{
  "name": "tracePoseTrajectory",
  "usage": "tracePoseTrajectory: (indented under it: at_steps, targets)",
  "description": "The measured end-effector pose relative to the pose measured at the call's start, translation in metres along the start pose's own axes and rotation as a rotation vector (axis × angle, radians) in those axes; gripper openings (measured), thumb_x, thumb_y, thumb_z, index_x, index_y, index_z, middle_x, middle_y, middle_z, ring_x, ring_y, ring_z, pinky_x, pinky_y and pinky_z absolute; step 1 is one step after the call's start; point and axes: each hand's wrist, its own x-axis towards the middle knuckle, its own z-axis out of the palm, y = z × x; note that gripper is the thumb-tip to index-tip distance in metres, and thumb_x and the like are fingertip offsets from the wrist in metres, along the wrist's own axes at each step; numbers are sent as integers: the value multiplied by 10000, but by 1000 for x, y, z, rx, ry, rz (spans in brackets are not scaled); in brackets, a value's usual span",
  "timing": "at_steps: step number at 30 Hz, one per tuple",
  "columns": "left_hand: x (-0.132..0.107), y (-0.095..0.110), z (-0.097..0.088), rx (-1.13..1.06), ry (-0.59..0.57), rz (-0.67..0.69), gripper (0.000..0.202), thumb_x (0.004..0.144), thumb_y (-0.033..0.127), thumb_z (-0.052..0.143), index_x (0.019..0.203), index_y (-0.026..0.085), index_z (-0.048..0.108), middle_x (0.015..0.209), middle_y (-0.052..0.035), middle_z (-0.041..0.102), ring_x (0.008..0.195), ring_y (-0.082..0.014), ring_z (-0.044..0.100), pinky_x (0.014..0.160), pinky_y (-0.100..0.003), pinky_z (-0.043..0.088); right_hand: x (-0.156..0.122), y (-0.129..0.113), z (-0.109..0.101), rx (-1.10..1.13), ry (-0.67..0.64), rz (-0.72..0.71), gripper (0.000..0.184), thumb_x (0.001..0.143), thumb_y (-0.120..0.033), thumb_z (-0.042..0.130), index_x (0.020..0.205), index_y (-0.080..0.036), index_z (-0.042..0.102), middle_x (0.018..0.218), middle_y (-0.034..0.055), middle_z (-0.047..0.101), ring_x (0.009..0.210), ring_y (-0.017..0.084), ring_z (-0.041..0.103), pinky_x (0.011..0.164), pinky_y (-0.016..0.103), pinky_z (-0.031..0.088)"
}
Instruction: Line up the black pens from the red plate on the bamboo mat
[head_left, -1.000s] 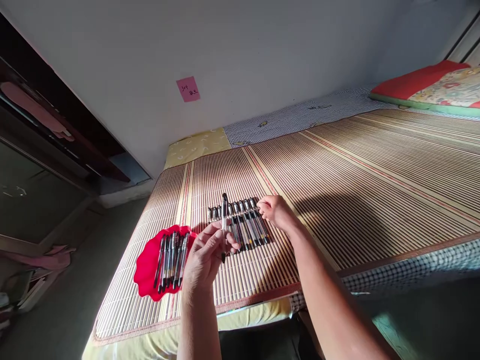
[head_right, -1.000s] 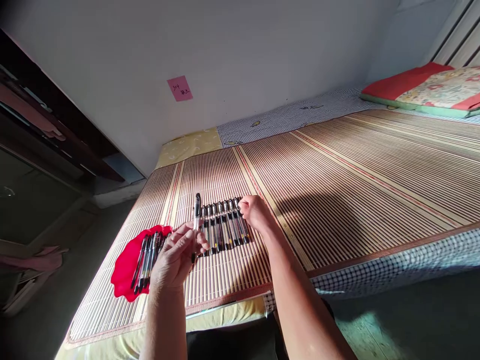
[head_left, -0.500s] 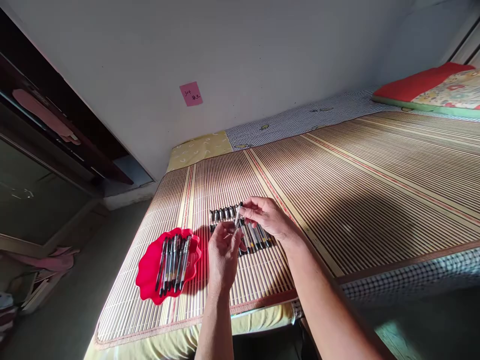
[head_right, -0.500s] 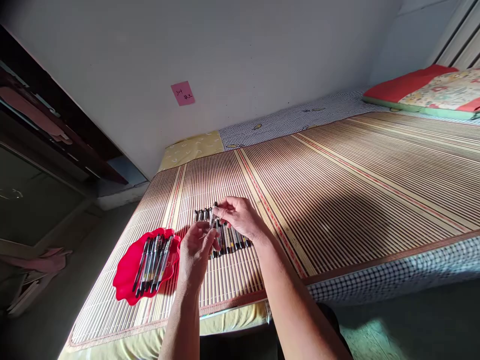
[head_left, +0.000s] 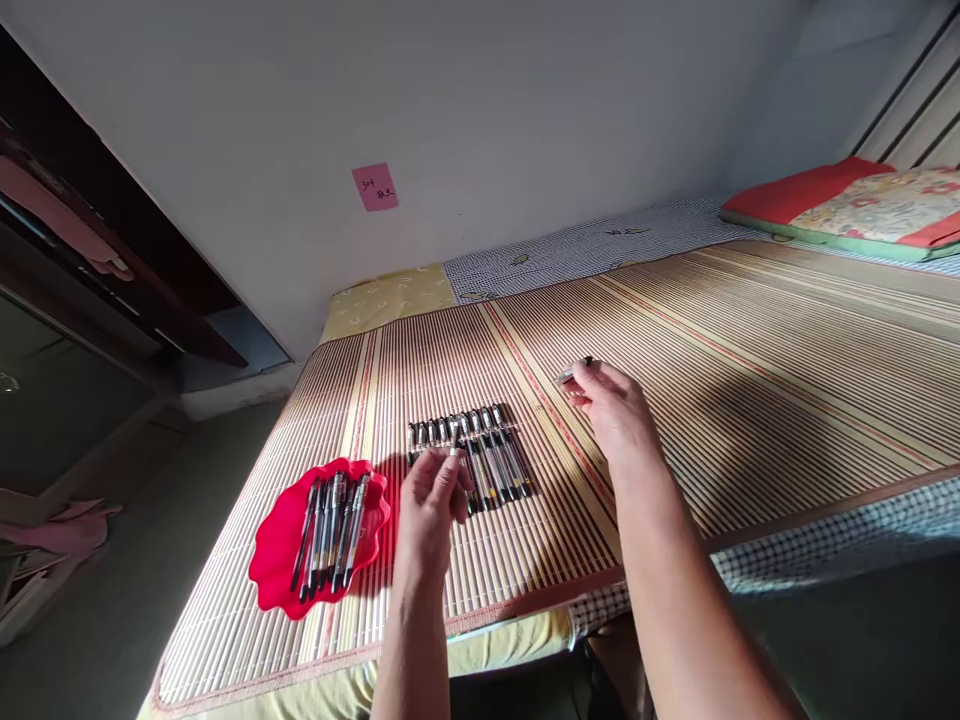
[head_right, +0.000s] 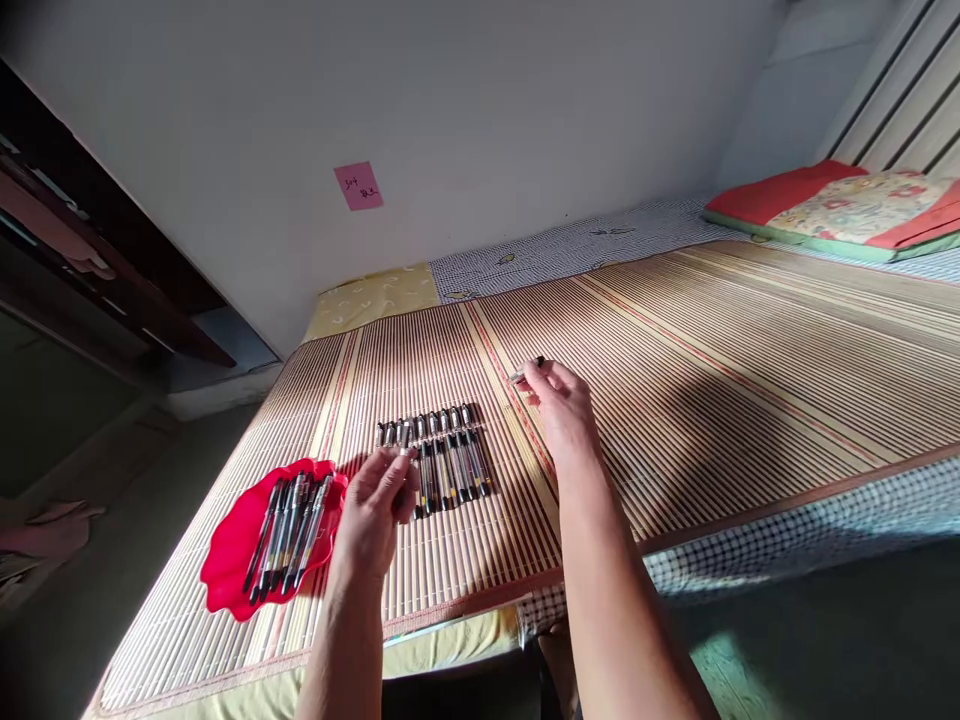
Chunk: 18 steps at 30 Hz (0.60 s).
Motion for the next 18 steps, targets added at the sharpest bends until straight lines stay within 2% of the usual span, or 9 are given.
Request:
tracePoseTrajectory:
  at_steps: [2, 4, 7, 10, 14, 18]
  targets:
    - [4, 3, -4, -47, 78, 11, 383, 791, 480, 845, 876, 174, 632, 659, 38, 608, 427, -32, 412, 399, -155, 281, 8, 6, -6, -103, -118, 10, 446, 786, -591, 787, 900, -169, 698, 926, 100, 760, 786, 184, 712, 623, 253, 542]
    - [7, 6, -7, -62, 103, 11, 390, 772, 474, 855, 866, 174, 625, 653, 42, 604, 423, -31, 416, 398, -155, 266, 16, 16, 0, -259, -238, 39, 378, 825, -505, 783, 914, -147, 699, 907, 102, 762, 742, 169, 709, 607, 247, 545]
    - [7, 8, -7, -60, 81, 14, 378, 775, 459, 853, 855, 171, 622, 643, 39, 597, 439, -35, 424, 409, -157, 255, 31, 35, 21, -582, -326, 96, 179, 915, -305, 704, 919, -129, 677, 884, 84, 761, 679, 128, 697, 609, 217, 535]
    - [7, 6, -8, -67, 79, 3, 364, 792, 454, 844, 867, 173, 626, 647, 36, 600, 456, -39, 427, 422, -160, 267, 47, 50, 43, -748, -401, 135, 63, 900, -184, 688, 881, -124, 690, 782, 54, 749, 617, 121, 678, 577, 205, 500]
    - [8, 5, -9, -66, 75, -19, 366, 795, 462, 843, 866, 173, 631, 649, 33, 603, 467, -43, 435, 434, -161, 278, 58, 61, 60, -869, -482, 151, 71, 882, -147, 687, 832, -116, 726, 649, 19, 697, 557, 130, 654, 555, 214, 469]
    - [10, 6, -11, -67, 71, -17, 399, 769, 482, 858, 851, 164, 629, 641, 29, 602, 462, -42, 431, 433, -163, 267, 62, 64, 60, -986, -526, 129, 113, 886, -126, 659, 882, -95, 768, 707, 44, 722, 627, 152, 687, 589, 229, 477]
